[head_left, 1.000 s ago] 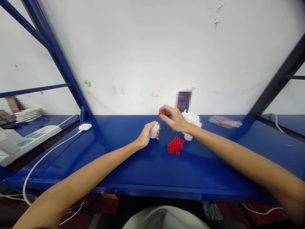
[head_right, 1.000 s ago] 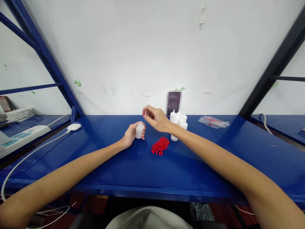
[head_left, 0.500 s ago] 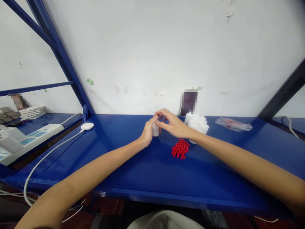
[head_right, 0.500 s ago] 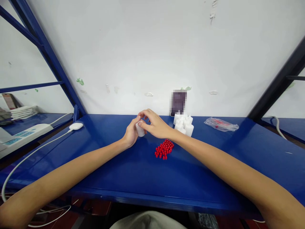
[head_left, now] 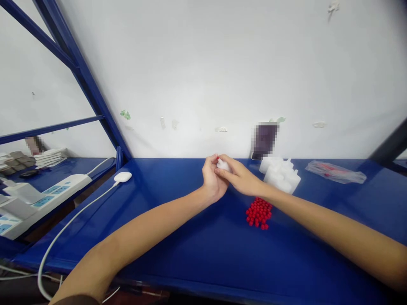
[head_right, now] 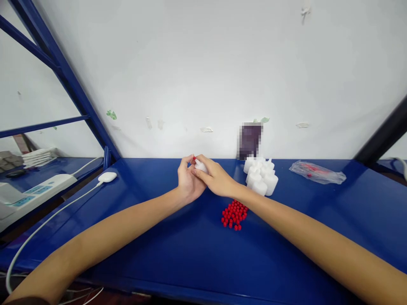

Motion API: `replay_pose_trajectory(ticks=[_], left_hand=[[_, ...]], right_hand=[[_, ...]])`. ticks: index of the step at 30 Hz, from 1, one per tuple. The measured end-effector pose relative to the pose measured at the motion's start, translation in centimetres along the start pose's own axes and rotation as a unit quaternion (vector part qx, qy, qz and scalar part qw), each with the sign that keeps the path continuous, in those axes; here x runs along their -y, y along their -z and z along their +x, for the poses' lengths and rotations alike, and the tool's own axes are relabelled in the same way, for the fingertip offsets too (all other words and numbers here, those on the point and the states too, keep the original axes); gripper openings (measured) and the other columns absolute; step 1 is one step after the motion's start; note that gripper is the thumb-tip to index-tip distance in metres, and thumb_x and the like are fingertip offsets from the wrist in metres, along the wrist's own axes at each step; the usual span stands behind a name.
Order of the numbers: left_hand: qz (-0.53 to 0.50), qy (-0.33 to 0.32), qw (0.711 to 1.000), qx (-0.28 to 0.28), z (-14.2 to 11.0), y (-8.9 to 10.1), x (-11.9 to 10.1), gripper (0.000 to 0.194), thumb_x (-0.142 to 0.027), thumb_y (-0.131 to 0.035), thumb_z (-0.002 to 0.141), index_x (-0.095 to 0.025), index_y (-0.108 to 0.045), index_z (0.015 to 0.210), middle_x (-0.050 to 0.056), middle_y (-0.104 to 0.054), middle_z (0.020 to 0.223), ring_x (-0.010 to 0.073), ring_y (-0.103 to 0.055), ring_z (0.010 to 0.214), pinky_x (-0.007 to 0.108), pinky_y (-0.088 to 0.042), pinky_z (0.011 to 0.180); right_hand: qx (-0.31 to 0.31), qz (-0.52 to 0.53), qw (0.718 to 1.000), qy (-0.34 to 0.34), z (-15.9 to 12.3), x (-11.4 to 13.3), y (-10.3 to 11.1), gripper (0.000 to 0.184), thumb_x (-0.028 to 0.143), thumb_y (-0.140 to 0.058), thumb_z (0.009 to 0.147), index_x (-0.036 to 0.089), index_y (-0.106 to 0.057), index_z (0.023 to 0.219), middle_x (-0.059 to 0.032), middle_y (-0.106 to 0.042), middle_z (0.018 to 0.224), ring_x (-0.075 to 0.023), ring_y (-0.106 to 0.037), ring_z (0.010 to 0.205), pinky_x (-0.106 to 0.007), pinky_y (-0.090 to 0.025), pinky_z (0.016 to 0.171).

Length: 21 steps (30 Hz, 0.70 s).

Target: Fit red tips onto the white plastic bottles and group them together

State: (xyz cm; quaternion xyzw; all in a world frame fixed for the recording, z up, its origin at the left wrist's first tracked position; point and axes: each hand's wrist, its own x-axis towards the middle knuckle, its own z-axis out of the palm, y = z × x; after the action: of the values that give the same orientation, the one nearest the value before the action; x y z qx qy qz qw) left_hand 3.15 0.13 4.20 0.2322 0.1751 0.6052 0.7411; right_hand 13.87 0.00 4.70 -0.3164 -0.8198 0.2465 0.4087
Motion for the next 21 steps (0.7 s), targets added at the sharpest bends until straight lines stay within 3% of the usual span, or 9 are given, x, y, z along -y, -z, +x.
replay_pose_trajectory(ticks=[4,8,12,16,21], left_hand=[[0.030,-0.035,0.999,0.023,0.7,-0.3,-0.1,0.020,-0.035,-0.059,0.077,-0.019,-0.049,0.083,-0.003,-0.051,0.069,0.0110,-0.058,0.067,0.024,-0.048,0.072],[0.099,-0.073,0.992,0.034,0.7,-1.0,-0.9,0.023,-0.039,-0.054,0.081,-0.021,-0.046,0.093,0.000,-0.053,0.080,0.0143,-0.062,0.084,0.027,-0.049,0.080],[0.093,-0.063,0.993,0.042,0.4,-2.3,-1.4,0.024,-0.040,-0.052,0.082,-0.021,-0.045,0.095,0.002,-0.056,0.089,0.0179,-0.062,0.095,0.030,-0.049,0.082],[0.100,-0.075,0.992,0.024,0.8,-3.1,-0.3,0.027,-0.043,-0.053,0.082,-0.019,-0.048,0.091,0.004,-0.058,0.087,0.0197,-0.064,0.094,0.030,-0.049,0.081],[0.084,-0.067,0.994,-0.014,1.3,-2.5,1.8,0.023,-0.041,-0.053,0.079,-0.018,-0.050,0.083,0.001,-0.055,0.075,0.0156,-0.062,0.084,0.026,-0.049,0.078]], right_hand=[[-0.039,-0.006,0.999,0.010,0.5,0.4,-0.2,0.014,0.028,-0.051,0.094,0.022,-0.059,0.104,-0.0058,-0.066,0.104,-0.0219,-0.060,0.092,-0.038,-0.046,0.085],[-0.100,-0.020,0.994,0.026,1.3,0.7,0.1,0.010,0.028,-0.051,0.095,0.022,-0.057,0.101,-0.0045,-0.064,0.097,-0.0212,-0.059,0.090,-0.037,-0.046,0.084],[-0.144,0.014,0.989,0.009,1.6,0.7,0.6,0.014,0.030,-0.055,0.093,0.024,-0.055,0.106,-0.0022,-0.062,0.094,-0.0190,-0.058,0.083,-0.034,-0.046,0.078],[-0.158,0.055,0.986,-0.011,1.7,0.2,0.7,0.011,0.030,-0.051,0.094,0.023,-0.055,0.101,-0.0018,-0.060,0.093,-0.0186,-0.057,0.085,-0.033,-0.045,0.078],[-0.149,0.053,0.986,-0.050,1.6,-1.2,0.1,0.014,0.030,-0.043,0.096,0.023,-0.051,0.087,-0.0023,-0.058,0.086,-0.0193,-0.055,0.083,-0.032,-0.044,0.074]])
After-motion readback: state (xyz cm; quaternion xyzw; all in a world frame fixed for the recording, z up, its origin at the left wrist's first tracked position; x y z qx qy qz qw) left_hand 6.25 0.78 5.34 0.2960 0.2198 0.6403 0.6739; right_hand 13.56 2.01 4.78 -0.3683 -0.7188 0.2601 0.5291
